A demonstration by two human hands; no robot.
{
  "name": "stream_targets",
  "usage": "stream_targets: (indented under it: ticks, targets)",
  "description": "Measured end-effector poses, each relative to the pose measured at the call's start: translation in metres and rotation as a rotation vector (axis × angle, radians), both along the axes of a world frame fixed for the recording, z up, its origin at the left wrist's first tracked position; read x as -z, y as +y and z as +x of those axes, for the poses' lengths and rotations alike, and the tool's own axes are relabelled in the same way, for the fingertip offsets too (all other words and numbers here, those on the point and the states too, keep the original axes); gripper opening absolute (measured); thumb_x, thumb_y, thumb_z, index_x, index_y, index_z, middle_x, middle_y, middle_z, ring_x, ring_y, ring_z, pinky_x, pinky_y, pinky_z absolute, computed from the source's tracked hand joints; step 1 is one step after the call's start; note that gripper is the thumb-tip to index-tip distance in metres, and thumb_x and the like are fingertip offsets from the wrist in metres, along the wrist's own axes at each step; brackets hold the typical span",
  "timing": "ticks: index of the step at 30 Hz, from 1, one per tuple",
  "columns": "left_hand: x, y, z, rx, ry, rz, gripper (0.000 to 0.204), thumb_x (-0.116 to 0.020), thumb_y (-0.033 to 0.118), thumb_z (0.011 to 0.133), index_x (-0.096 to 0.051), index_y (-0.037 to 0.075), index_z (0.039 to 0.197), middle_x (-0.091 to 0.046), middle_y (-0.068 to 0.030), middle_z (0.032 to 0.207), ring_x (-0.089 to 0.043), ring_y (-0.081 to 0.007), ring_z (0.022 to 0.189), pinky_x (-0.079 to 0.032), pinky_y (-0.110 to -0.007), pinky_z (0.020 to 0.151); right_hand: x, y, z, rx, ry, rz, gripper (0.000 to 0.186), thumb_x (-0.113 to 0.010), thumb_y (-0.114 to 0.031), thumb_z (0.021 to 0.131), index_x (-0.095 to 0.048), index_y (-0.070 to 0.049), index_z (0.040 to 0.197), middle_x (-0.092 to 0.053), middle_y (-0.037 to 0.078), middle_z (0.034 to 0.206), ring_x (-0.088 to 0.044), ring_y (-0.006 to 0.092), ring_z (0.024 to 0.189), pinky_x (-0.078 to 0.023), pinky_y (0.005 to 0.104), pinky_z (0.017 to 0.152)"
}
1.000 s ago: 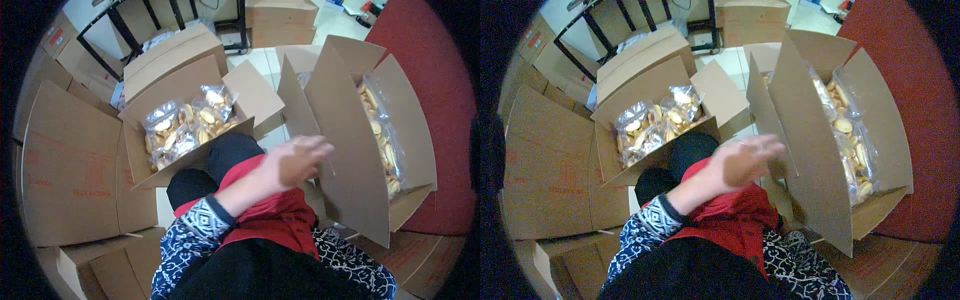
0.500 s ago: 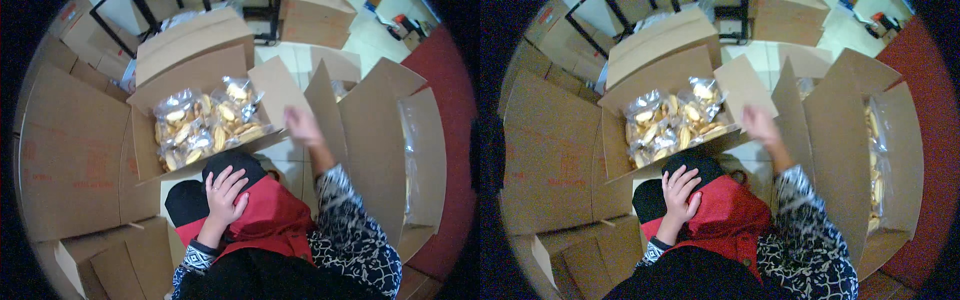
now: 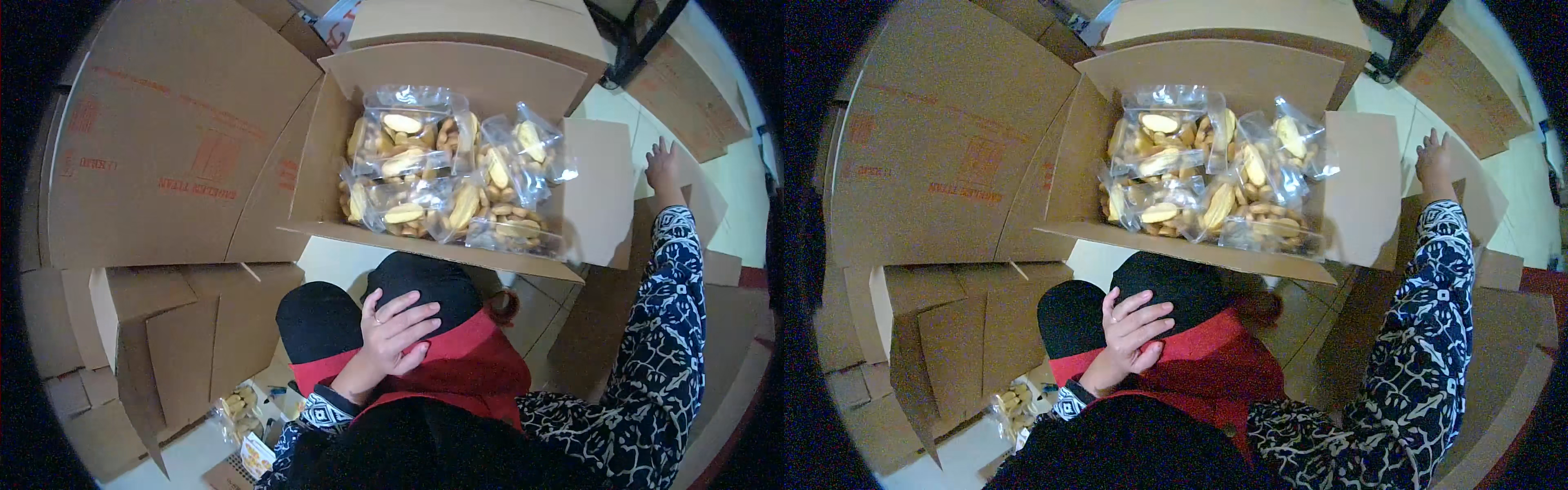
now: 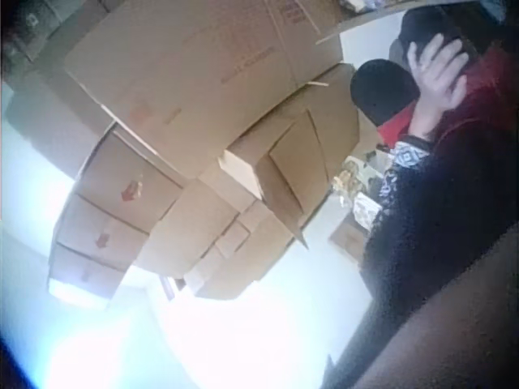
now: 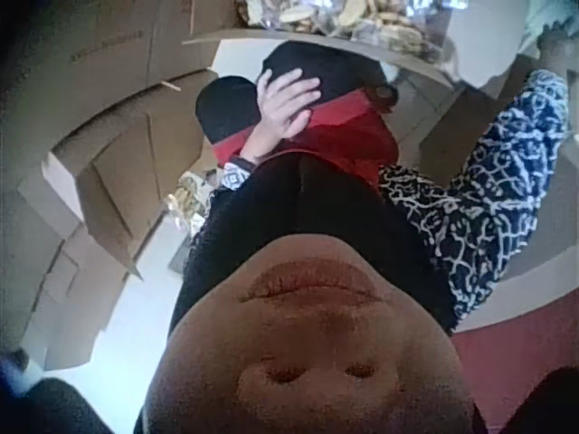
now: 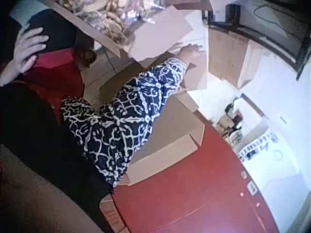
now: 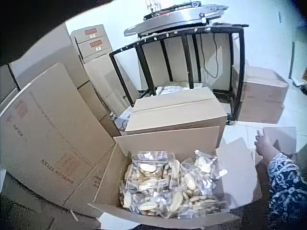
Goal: The person peels circular stickers from a sheet and applies them to clear plastic bags containing baguette-style bread. They then place the labeled bags into a cardboard box. The task involves repetitive peeling, sticking, and packing actions.
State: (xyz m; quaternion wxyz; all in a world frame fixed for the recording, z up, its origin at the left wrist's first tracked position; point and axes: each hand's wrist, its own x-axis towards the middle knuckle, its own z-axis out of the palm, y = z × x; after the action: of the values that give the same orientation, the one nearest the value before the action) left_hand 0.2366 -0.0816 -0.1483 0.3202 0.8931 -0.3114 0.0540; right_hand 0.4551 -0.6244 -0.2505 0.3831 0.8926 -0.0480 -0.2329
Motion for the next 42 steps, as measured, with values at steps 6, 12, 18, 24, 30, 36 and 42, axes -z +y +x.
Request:
stream_targets:
  ticks: [6, 12, 18, 24, 30, 36, 42]
  targets:
    - [-0.016, 0.019, -0.016, 0.034, 0.018, 0.046, 0.025, -0.05, 0.03, 0.079, -0.067, 0.014, 0.089, -0.063, -0.0035, 0.103, -0.047, -0.0248, 0.112, -0.016, -0.047, 0.103, -0.011, -0.032, 0.004, 0.091, 0.258, -0.38, 0.033, -0.047, -0.032, 0.085, -0.058, -0.018, 0.113, -0.054, 0.007, 0.119, -0.037, 0.0275, 0.122, -0.007, 0.0584, 0.103]
    - [-0.01, 0.019, -0.018, 0.019, 0.021, 0.052, 0.024, -0.052, 0.027, 0.076, -0.067, 0.014, 0.089, -0.063, -0.0018, 0.103, -0.048, -0.0231, 0.11, -0.014, -0.045, 0.103, -0.024, -0.046, 0.008, 0.883, 0.149, 0.122, 0.051, -0.04, -0.05, 0.083, -0.048, -0.013, 0.118, -0.047, 0.012, 0.123, -0.034, 0.0288, 0.124, -0.019, 0.0528, 0.102]
    - [-0.001, 0.019, -0.018, 0.011, -0.011, 0.004, 0.023, -0.052, 0.025, 0.075, -0.067, 0.015, 0.09, -0.063, -0.001, 0.103, -0.049, -0.0219, 0.109, -0.013, -0.045, 0.103, -0.033, -0.16, -0.032, 1.553, 0.138, 0.872, 0.087, -0.033, -0.069, 0.076, -0.008, -0.016, 0.14, -0.032, 0.021, 0.135, -0.018, 0.0393, 0.129, -0.015, 0.0568, 0.101]
    - [-0.001, 0.029, -0.026, -0.011, -0.018, 0.059, 0.025, -0.051, 0.028, 0.077, -0.067, 0.014, 0.09, -0.063, -0.0018, 0.102, -0.048, -0.0232, 0.11, -0.015, -0.047, 0.103, -0.057, -0.162, -0.113, 1.04, -0.564, 1.037, 0.077, -0.04, -0.06, 0.076, -0.023, -0.011, 0.131, -0.044, 0.021, 0.124, -0.027, 0.0383, 0.123, -0.023, 0.0552, 0.094]
    - [-0.005, 0.026, -0.022, 0.005, -0.005, 0.045, 0.026, -0.051, 0.025, 0.075, -0.067, 0.015, 0.093, -0.063, -0.0004, 0.104, -0.05, -0.0216, 0.109, -0.013, -0.045, 0.103, -0.014, -0.136, -0.172, 0.821, -0.697, 0.627, 0.052, -0.045, -0.044, 0.08, -0.041, -0.01, 0.12, -0.05, 0.02, 0.117, -0.04, 0.035, 0.114, -0.032, 0.0456, 0.091]
    - [0.001, 0.023, -0.023, -0.051, -0.006, 0.02, 0.025, -0.05, 0.028, 0.077, -0.068, 0.015, 0.087, -0.064, -0.0006, 0.099, -0.05, -0.0219, 0.106, -0.015, -0.044, 0.103, -0.022, -0.11, -0.187, 0.903, -0.722, 0.502, 0.032, -0.051, -0.029, 0.083, -0.056, -0.012, 0.11, -0.055, 0.02, 0.11, -0.05, 0.0348, 0.106, -0.039, 0.0389, 0.089]
    - [-0.005, 0.018, -0.022, -0.034, 0.01, -0.012, 0.025, -0.051, 0.025, 0.074, -0.068, 0.014, 0.09, -0.064, -0.0016, 0.101, -0.05, -0.022, 0.109, -0.014, -0.043, 0.104, -0.036, -0.088, -0.19, 0.877, -0.693, 0.429, 0.03, -0.053, -0.025, 0.082, -0.056, -0.014, 0.11, -0.056, 0.019, 0.11, -0.051, 0.0363, 0.104, -0.04, 0.0401, 0.088]
